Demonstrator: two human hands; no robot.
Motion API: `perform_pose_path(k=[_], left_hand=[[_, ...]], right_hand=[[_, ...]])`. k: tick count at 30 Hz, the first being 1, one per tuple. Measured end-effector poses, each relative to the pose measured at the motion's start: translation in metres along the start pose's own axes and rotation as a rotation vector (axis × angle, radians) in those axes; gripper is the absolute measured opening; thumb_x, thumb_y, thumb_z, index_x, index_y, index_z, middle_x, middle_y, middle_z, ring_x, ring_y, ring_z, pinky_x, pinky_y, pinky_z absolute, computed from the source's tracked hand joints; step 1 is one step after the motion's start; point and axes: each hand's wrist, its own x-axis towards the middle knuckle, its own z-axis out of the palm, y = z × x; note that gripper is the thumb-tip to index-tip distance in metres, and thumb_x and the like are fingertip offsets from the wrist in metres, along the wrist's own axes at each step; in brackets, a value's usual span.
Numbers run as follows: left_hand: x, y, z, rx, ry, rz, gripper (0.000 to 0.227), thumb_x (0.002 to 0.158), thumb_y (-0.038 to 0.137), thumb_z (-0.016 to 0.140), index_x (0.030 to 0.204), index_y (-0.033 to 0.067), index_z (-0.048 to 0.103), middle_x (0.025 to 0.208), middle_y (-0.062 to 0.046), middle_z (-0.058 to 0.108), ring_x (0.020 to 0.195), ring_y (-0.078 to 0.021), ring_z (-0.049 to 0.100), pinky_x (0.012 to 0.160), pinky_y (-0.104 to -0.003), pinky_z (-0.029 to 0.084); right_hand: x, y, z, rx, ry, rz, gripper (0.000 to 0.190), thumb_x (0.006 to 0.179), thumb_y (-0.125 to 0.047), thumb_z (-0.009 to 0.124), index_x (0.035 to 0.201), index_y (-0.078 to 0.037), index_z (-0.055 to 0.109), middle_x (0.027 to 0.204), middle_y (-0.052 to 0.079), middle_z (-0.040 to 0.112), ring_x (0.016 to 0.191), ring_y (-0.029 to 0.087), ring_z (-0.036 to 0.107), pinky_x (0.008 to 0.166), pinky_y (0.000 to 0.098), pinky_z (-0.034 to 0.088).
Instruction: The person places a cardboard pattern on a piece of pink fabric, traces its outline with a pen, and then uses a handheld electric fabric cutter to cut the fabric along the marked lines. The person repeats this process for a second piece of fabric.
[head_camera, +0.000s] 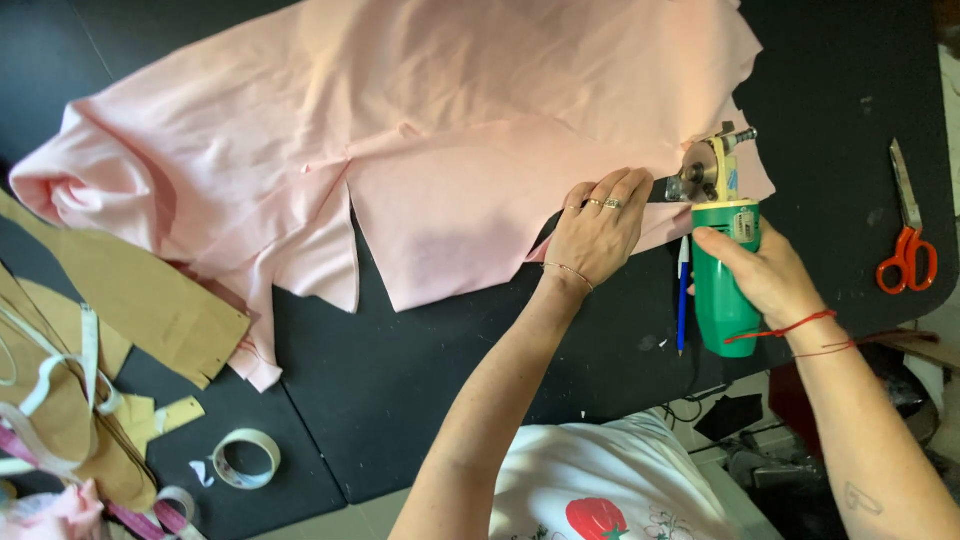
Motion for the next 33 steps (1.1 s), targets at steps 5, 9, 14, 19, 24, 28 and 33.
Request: perform_pose_path(k=[5,9,14,19,24,28,33], left_hand=[[-0.003,0.0,0.006,0.0,0.043,-0.006,0.026,0.081,0.011,0.054,0.107,0.0125,0.054,0.108,0.002,0.048,0.099,-0.0091,0.051,0.079,-0.026,0.039],[-0.001,0.0,0.004,0.017,-0.014,0.022,0.029,0.082,0.016,0.054,0.11,0.0138,0.053,0.115,0.003,0.048,0.103,-0.0092,0.05,0.082,-0.028,0.039],[0.006,0.004,0.011,-0.004,0.013,-0.056,0.022,0.078,0.011,0.05,0.098,0.0188,0.056,0.109,0.007,0.05,0.095,-0.0092,0.052,0.078,-0.03,0.039],[0.005,0.008,0.028,-0.098,0.002,-0.054,0.013,0.079,0.011,0.052,0.09,0.0148,0.058,0.108,0.002,0.053,0.097,-0.0143,0.053,0.082,-0.034,0.039],[0.001,0.009,0.022,-0.06,-0.04,-0.006,0.023,0.079,0.015,0.056,0.102,0.0152,0.058,0.114,0.002,0.052,0.107,-0.0148,0.049,0.091,-0.036,0.034],[-0.003,0.009,0.015,0.011,-0.112,0.059,0.03,0.082,0.013,0.052,0.112,0.0138,0.054,0.123,0.003,0.046,0.11,-0.0114,0.047,0.096,-0.035,0.033],[-0.002,0.009,0.016,-0.025,-0.068,0.056,0.027,0.083,0.009,0.05,0.109,0.0117,0.056,0.123,-0.001,0.046,0.106,-0.0142,0.05,0.087,-0.031,0.039]], right_hand=[[0.006,-0.018,-0.015,-0.183,-0.074,-0.009,0.033,0.078,-0.021,0.058,0.107,-0.008,0.047,0.079,0.016,0.054,0.058,0.033,0.058,0.051,0.0413,0.047],[0.031,-0.018,-0.037,-0.552,-0.113,-0.089,0.039,0.075,-0.027,0.057,0.11,-0.011,0.05,0.089,0.015,0.06,0.072,0.027,0.057,0.066,0.0367,0.043],[0.054,-0.027,-0.054,-0.799,-0.144,-0.149,0.05,0.07,-0.031,0.058,0.118,-0.017,0.05,0.097,0.013,0.061,0.086,0.026,0.056,0.074,0.0359,0.039],[0.079,-0.035,-0.073,-1.042,-0.17,-0.196,0.055,0.065,-0.038,0.061,0.115,-0.019,0.052,0.1,0.012,0.06,0.092,0.03,0.054,0.074,0.037,0.037],[0.096,-0.039,-0.08,-1.192,-0.195,-0.25,0.059,0.063,-0.039,0.064,0.117,-0.02,0.051,0.099,0.011,0.061,0.088,0.028,0.056,0.071,0.0366,0.041],[0.102,-0.047,-0.077,-1.275,-0.22,-0.274,0.059,0.063,-0.043,0.063,0.115,-0.019,0.051,0.1,0.008,0.061,0.084,0.026,0.058,0.07,0.0355,0.043],[0.115,-0.054,-0.08,-1.34,-0.249,-0.312,0.056,0.062,-0.042,0.067,0.113,-0.021,0.053,0.087,0.005,0.065,0.073,0.022,0.06,0.067,0.0317,0.044]])
